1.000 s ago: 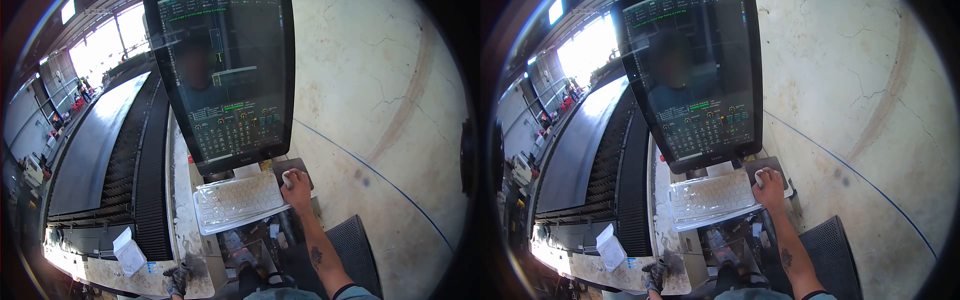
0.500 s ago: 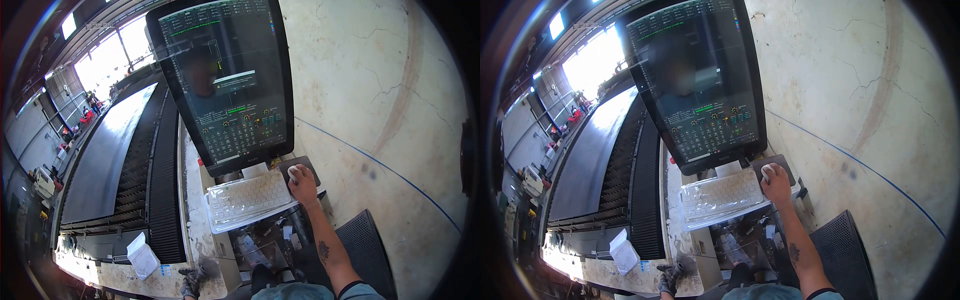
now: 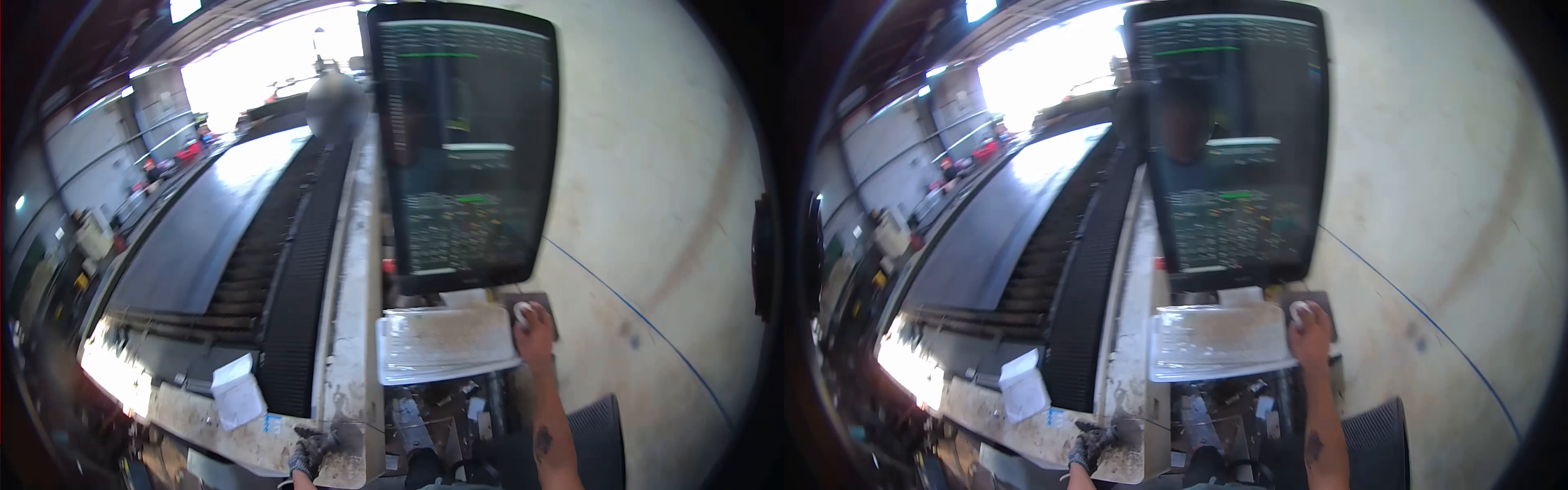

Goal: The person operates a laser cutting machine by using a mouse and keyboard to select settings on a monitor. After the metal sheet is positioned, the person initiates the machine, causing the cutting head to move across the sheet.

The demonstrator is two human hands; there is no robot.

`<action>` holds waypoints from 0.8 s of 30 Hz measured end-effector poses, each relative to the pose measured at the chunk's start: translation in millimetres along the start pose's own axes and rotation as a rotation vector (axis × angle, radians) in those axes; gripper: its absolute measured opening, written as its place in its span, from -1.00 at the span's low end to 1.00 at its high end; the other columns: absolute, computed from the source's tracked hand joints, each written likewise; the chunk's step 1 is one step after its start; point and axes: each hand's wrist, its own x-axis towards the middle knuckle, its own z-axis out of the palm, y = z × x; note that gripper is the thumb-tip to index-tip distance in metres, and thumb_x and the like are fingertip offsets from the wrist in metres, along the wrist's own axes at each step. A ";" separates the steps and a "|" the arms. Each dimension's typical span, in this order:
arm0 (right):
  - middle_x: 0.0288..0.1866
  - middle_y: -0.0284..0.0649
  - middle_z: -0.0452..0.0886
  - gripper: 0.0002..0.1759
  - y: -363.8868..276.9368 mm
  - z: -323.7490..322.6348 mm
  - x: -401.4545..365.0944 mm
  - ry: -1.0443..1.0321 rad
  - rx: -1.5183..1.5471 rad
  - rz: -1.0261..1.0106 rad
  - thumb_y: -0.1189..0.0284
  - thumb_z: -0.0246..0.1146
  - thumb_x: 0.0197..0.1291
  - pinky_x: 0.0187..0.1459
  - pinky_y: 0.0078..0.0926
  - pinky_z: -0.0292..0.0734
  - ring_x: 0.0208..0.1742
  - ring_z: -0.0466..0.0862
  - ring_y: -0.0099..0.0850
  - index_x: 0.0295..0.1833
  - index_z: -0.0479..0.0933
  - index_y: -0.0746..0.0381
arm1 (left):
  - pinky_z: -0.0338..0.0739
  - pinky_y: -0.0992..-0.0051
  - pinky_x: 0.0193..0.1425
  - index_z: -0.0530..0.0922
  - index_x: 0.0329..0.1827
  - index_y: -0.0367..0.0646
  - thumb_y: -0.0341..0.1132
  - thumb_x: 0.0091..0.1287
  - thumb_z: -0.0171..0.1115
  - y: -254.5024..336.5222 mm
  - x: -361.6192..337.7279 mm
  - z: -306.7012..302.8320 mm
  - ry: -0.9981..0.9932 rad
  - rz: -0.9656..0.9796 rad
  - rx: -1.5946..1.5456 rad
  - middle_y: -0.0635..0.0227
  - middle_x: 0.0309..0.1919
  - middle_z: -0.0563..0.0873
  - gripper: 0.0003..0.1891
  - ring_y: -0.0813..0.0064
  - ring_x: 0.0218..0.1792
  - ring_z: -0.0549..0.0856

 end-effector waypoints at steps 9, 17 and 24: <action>0.33 0.02 0.65 -0.49 -36.7 -30.8 4.7 0.089 0.007 -0.051 0.49 0.39 0.15 0.39 -0.01 0.49 0.34 0.62 0.05 0.27 0.65 0.24 | 0.76 0.32 -0.23 0.72 0.06 0.08 0.21 0.70 -0.11 -6.5 -1.9 -5.3 0.017 -0.130 -0.535 0.42 -0.18 0.87 -0.49 0.38 -0.33 0.79; 0.27 0.01 0.63 -0.45 -245.7 -228.0 6.6 0.261 1.171 -0.373 0.10 0.35 0.40 0.14 -0.21 0.57 0.24 0.60 -0.09 0.23 0.58 0.35 | 0.81 0.41 -0.15 0.74 0.08 -0.04 0.09 0.72 -0.01 11.5 -41.0 31.1 0.202 -0.086 -0.352 0.38 -0.06 0.88 -0.55 0.43 -0.26 0.85; 0.22 -0.44 0.60 -0.75 -319.1 -308.9 3.2 0.307 1.671 -0.470 0.38 0.42 0.46 0.09 -0.32 0.42 0.23 0.48 -0.44 0.15 0.76 -0.21 | 0.53 0.41 0.53 0.45 0.58 -0.15 0.08 0.79 -0.28 -5.1 -2.2 3.9 0.094 -0.030 -0.139 0.33 0.51 0.62 -0.40 0.40 0.43 0.64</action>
